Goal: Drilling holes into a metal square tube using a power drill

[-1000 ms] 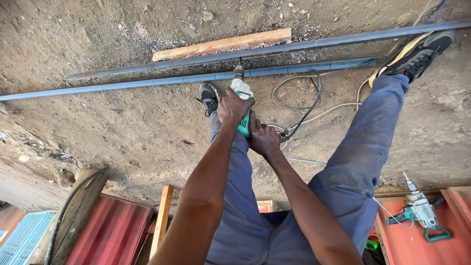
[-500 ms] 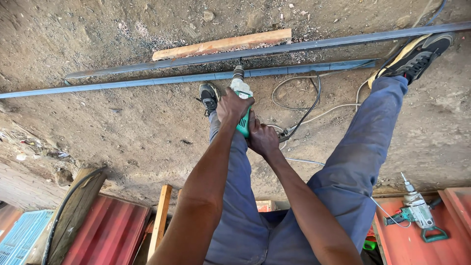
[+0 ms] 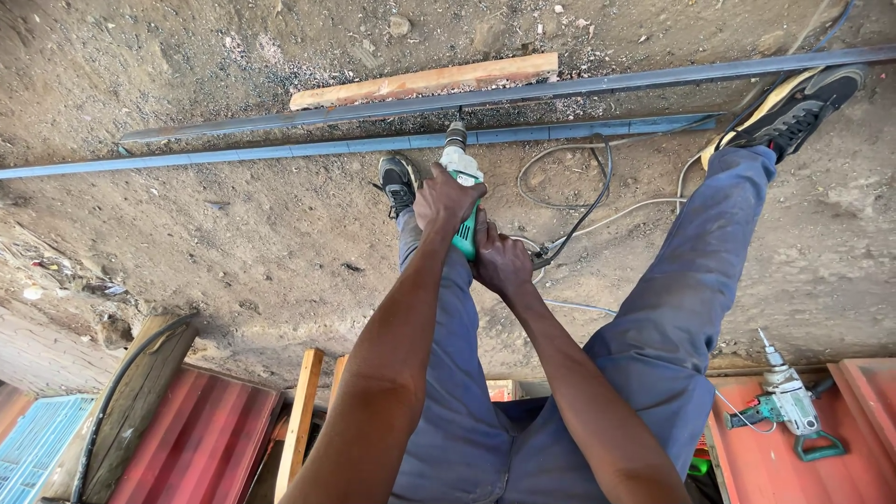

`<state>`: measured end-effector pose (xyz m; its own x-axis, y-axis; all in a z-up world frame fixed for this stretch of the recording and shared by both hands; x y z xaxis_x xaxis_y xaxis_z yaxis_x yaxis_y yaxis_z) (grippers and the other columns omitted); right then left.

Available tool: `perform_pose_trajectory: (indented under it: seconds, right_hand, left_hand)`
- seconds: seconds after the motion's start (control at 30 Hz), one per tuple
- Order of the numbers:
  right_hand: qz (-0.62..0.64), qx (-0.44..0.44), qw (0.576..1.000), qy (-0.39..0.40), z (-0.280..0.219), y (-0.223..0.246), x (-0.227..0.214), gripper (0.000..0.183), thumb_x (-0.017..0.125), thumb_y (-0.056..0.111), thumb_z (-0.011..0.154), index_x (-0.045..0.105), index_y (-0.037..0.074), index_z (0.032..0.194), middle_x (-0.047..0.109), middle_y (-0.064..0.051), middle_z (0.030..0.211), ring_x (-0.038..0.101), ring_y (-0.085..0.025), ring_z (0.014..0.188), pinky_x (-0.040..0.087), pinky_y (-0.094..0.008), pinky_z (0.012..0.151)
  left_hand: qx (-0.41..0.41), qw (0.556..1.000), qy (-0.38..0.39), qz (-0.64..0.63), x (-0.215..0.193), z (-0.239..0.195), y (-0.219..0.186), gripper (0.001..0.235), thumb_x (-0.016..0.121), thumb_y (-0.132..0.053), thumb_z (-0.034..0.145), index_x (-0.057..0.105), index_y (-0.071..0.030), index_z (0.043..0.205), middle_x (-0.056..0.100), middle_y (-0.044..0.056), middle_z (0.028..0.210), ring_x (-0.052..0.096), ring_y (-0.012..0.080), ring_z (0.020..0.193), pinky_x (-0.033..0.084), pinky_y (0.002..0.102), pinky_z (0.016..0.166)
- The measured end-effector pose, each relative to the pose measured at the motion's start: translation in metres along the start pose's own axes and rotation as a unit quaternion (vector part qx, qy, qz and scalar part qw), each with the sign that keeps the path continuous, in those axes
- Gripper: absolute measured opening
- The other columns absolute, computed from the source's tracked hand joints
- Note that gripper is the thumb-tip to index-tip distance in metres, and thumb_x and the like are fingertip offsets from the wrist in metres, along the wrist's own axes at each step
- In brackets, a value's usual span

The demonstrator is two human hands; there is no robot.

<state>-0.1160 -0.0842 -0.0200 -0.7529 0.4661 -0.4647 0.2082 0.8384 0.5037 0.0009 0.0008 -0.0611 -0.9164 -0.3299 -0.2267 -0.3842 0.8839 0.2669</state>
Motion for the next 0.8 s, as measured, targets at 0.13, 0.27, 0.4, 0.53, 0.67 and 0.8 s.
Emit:
perform_pose_trajectory:
  seconds: [0.13, 0.27, 0.4, 0.53, 0.67, 0.8]
  right_hand:
    - [0.004, -0.001, 1.0, 0.002, 0.001, 0.0, -0.004, 0.091, 0.059, 0.033, 0.079, 0.033, -0.01, 0.155, 0.063, -0.015, 0.105, 0.075, -0.04, 0.08, 0.061, -0.055, 0.063]
    - [0.001, -0.003, 1.0, 0.006, 0.002, -0.002, 0.005, 0.093, 0.06, 0.033, 0.078, 0.03, -0.009, 0.156, 0.062, -0.014, 0.101, 0.075, -0.04, 0.079, 0.061, -0.054, 0.063]
    - [0.0, -0.006, 1.0, 0.008, 0.003, -0.004, 0.012, 0.097, 0.06, 0.033, 0.077, 0.027, -0.009, 0.158, 0.062, -0.013, 0.097, 0.075, -0.04, 0.077, 0.061, -0.055, 0.062]
    - [-0.021, -0.014, 0.999, -0.029, 0.003, -0.003, 0.01, 0.094, 0.06, 0.033, 0.077, 0.032, -0.01, 0.155, 0.063, -0.013, 0.094, 0.075, -0.038, 0.075, 0.061, -0.052, 0.061]
    - [-0.025, -0.018, 0.999, -0.033, 0.001, -0.004, 0.018, 0.097, 0.061, 0.036, 0.077, 0.031, -0.01, 0.156, 0.064, -0.012, 0.093, 0.075, -0.038, 0.073, 0.061, -0.053, 0.06]
    - [-0.024, -0.019, 0.999, -0.041, 0.001, 0.003, -0.005, 0.088, 0.062, 0.033, 0.078, 0.039, -0.012, 0.15, 0.067, -0.016, 0.097, 0.075, -0.04, 0.075, 0.061, -0.054, 0.062]
  left_hand:
    - [0.002, 1.0, 0.002, -0.002, -0.006, -0.008, -0.004, 0.09, 0.072, -0.063, 0.071, 0.048, -0.004, 0.134, 0.071, 0.024, 0.123, 0.066, 0.0457, 0.12, 0.055, 0.053, 0.1]
    - [0.001, 1.0, 0.003, -0.007, -0.004, -0.004, -0.002, 0.09, 0.073, -0.062, 0.071, 0.048, -0.003, 0.134, 0.07, 0.024, 0.123, 0.066, 0.0459, 0.12, 0.054, 0.053, 0.1]
    - [-0.003, 1.0, -0.001, -0.009, 0.002, 0.008, 0.003, 0.09, 0.073, -0.062, 0.07, 0.048, -0.004, 0.134, 0.071, 0.022, 0.124, 0.066, 0.0446, 0.12, 0.054, 0.053, 0.1]
    - [0.001, 1.0, -0.001, -0.012, 0.007, 0.012, 0.005, 0.088, 0.073, -0.061, 0.071, 0.048, -0.004, 0.133, 0.071, 0.023, 0.123, 0.067, 0.0442, 0.12, 0.055, 0.052, 0.1]
    - [0.001, 1.0, -0.001, -0.022, -0.002, 0.001, 0.003, 0.087, 0.074, -0.06, 0.071, 0.049, -0.004, 0.132, 0.07, 0.024, 0.123, 0.067, 0.0451, 0.119, 0.055, 0.053, 0.1]
    - [0.002, 0.999, -0.003, -0.033, -0.002, 0.001, 0.002, 0.085, 0.074, -0.059, 0.07, 0.05, -0.004, 0.131, 0.07, 0.025, 0.122, 0.067, 0.0454, 0.118, 0.055, 0.054, 0.099]
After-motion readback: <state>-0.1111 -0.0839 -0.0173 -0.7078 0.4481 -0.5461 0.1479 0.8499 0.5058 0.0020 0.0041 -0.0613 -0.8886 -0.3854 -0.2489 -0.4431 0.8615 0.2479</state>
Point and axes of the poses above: each hand's wrist, its own z-axis towards the middle knuckle, its own x-axis out of the palm, y = z × x, the point moved 8 cm from there along z, towards the middle knuckle
